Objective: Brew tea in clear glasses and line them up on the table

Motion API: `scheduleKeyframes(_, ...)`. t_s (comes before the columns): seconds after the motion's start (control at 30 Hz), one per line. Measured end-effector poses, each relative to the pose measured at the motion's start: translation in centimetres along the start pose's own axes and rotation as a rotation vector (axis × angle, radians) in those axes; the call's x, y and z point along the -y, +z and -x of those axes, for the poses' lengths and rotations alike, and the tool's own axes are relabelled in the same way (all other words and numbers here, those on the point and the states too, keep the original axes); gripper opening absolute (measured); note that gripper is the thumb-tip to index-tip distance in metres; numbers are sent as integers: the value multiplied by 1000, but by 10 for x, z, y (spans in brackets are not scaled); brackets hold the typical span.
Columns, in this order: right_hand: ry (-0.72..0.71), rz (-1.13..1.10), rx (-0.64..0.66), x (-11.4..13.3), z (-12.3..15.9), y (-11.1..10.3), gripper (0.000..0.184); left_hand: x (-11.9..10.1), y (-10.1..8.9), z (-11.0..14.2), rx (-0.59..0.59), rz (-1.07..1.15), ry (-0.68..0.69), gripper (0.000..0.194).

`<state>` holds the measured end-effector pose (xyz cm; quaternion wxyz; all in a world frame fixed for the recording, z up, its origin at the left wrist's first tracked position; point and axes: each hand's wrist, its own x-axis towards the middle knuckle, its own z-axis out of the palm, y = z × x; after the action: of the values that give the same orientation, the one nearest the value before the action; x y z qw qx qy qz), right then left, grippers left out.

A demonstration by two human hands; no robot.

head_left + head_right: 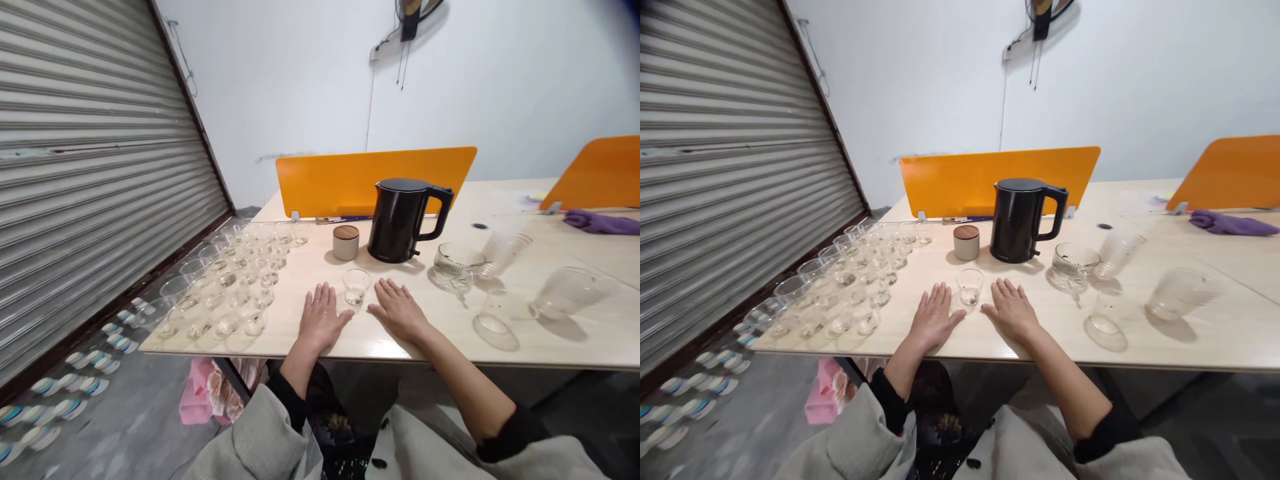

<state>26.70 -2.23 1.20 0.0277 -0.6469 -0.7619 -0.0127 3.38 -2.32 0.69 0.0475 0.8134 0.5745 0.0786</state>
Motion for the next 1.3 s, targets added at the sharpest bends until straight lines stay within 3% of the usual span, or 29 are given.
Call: scheduleKeyframes(1.3, -1, -26, -12, -1, -1, 1, 78, 0, 0, -1, -6, -8, -1, 80)
